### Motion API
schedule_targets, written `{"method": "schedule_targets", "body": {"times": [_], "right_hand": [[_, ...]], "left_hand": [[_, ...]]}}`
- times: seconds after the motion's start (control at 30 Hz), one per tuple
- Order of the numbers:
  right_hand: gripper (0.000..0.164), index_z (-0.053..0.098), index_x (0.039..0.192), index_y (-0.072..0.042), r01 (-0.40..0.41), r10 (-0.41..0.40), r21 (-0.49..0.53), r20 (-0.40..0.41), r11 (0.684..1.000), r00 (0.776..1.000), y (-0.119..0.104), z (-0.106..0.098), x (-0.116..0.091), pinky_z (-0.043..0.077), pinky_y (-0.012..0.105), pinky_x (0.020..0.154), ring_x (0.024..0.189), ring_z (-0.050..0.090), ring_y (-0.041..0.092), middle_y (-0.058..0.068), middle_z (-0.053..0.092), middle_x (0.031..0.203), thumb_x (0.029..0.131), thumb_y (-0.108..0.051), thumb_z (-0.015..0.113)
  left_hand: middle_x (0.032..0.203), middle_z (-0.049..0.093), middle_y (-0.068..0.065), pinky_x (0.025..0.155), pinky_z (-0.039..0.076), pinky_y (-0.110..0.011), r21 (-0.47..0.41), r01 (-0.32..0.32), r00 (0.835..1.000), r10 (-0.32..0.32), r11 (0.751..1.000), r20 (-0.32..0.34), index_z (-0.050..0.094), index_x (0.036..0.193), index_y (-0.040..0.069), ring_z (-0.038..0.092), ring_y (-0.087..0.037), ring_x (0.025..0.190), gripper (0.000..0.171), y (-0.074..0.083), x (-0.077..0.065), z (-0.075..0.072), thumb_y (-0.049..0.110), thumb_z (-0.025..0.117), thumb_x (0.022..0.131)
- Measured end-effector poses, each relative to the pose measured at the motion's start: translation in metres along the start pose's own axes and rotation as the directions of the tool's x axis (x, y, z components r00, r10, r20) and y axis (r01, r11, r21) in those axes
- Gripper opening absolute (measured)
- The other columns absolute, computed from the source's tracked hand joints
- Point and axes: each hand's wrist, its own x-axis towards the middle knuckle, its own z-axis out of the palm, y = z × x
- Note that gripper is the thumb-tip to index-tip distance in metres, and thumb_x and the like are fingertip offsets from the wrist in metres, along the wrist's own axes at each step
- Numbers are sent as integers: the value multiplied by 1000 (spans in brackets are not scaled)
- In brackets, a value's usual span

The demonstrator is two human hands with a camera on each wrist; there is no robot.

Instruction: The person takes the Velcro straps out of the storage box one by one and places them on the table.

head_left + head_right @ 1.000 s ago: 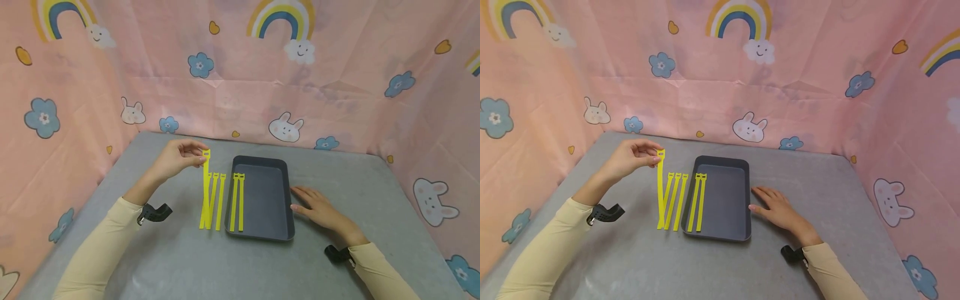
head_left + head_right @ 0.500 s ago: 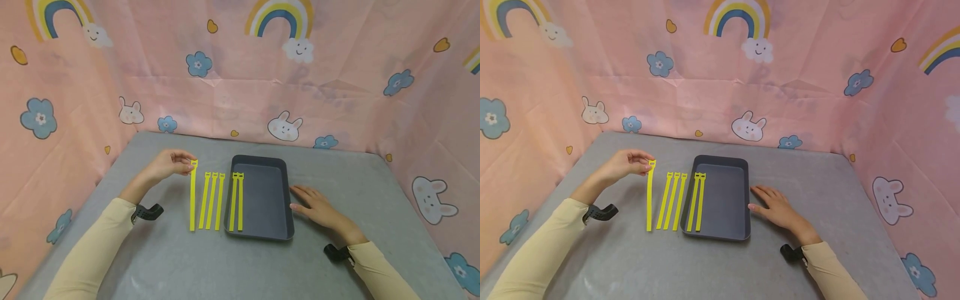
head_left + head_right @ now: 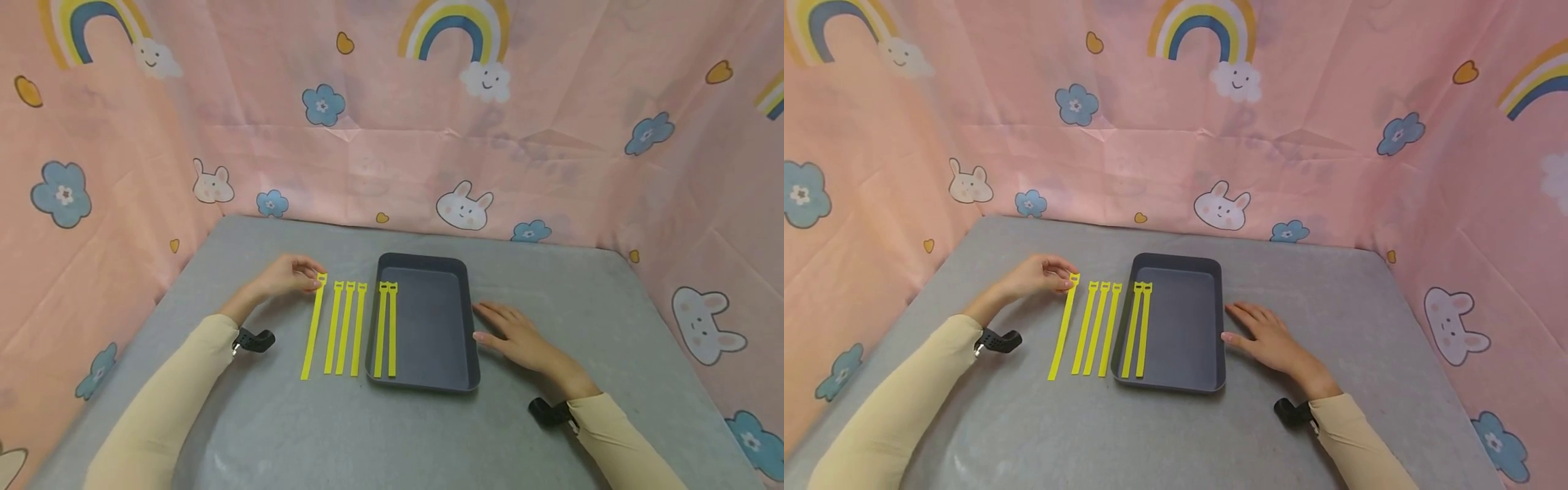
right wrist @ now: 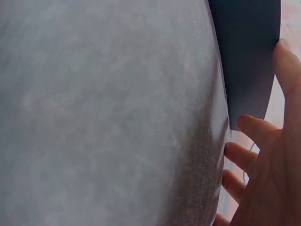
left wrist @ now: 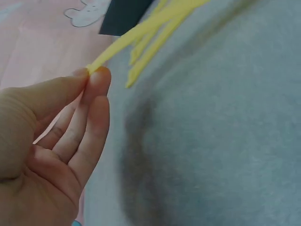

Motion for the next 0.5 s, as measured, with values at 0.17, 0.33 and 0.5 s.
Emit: {"method": "schedule_targets", "body": {"times": [0.17, 0.33, 0.5], "right_hand": [[68, 33, 155, -14, 1, -1, -3, 1, 1000, 1000, -1, -1, 0, 17, 75, 109, 146, 23, 49, 17, 30, 161, 100, -49, 52], [68, 33, 155, -16, -2, 2, -9, -2, 1000, 1000, 0, 1, 0, 18, 76, 107, 146, 23, 48, 16, 31, 161, 99, -51, 51], [68, 33, 155, -16, -1, 1, -12, -8, 1000, 1000, 1, 1, 0, 18, 76, 107, 146, 24, 48, 16, 31, 161, 99, -51, 51]], "left_hand": [[94, 70, -16, 70, 61, -32, -25, -13, 1000, 13, 1000, -11, 67, 117, -3, 71, -17, 75, 29, -11, 11, 8, 5, 71, 89], [89, 69, -15, 65, 60, -30, -10, -16, 999, 16, 1000, -49, 68, 112, -3, 68, -14, 70, 26, -16, 17, 14, 2, 72, 88], [90, 70, -17, 62, 58, -27, 58, -28, 997, 32, 998, -75, 70, 109, -2, 65, -13, 68, 23, -18, 19, 19, 3, 74, 87]]}}
